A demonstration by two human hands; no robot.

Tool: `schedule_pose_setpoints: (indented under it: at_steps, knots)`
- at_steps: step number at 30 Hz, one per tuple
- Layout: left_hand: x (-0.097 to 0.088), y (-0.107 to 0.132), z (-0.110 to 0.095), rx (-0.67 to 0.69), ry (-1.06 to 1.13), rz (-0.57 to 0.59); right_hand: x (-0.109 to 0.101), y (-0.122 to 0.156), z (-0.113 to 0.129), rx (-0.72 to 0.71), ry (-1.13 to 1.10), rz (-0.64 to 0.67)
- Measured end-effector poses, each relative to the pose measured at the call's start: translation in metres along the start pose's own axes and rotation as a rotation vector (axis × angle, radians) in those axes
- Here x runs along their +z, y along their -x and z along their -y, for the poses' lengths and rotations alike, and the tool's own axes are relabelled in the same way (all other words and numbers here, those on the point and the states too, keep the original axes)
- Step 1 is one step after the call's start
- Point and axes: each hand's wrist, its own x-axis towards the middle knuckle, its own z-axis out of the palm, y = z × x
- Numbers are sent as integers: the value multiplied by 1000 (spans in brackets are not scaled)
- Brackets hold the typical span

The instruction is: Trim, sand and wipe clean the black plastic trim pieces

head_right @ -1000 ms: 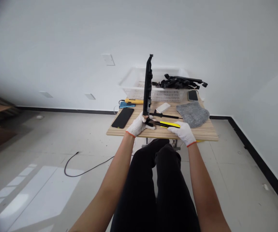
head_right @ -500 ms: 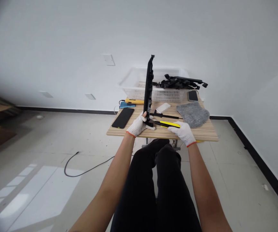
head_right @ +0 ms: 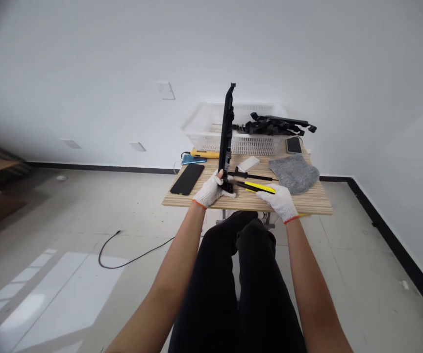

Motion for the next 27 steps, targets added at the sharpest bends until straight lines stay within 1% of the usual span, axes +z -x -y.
schedule_pose_setpoints:
  at_steps: [2, 4, 5, 8, 11, 12, 15, 18, 21, 24, 27]
  knots:
    - [0, 0, 0, 6, -3, 3, 0, 0, -1, 7, -17, -10]
    - [-1, 0, 0, 4, -9, 8, 0, 0, 0, 12, 1, 42]
    - [-1, -1, 0, 3, -10, 8, 0, 0, 0, 12, 10, 45]
    - [-1, -1, 0, 12, -6, 0, 1, 1, 1, 6, -13, -32]
    - [0, 0, 0, 11, -5, 15, 1, 2, 2, 0, 1, 27]
    - [0, 0, 0, 12, -4, 16, 1, 2, 3, 1, 3, 27]
    - [0, 0, 0, 15, 3, 7, 1, 2, 3, 22, -39, -39]
    - [0, 0, 0, 6, -4, 7, 1, 2, 3, 25, 2, 19]
    - [1, 2, 0, 27, -21, 16, 1, 1, 3, 15, 5, -9]
    - [3, 4, -2, 14, -57, 19, 1, 1, 2, 14, 8, 27]
    - [6, 6, -4, 7, -63, 2, 0, 1, 2, -1, 19, -5]
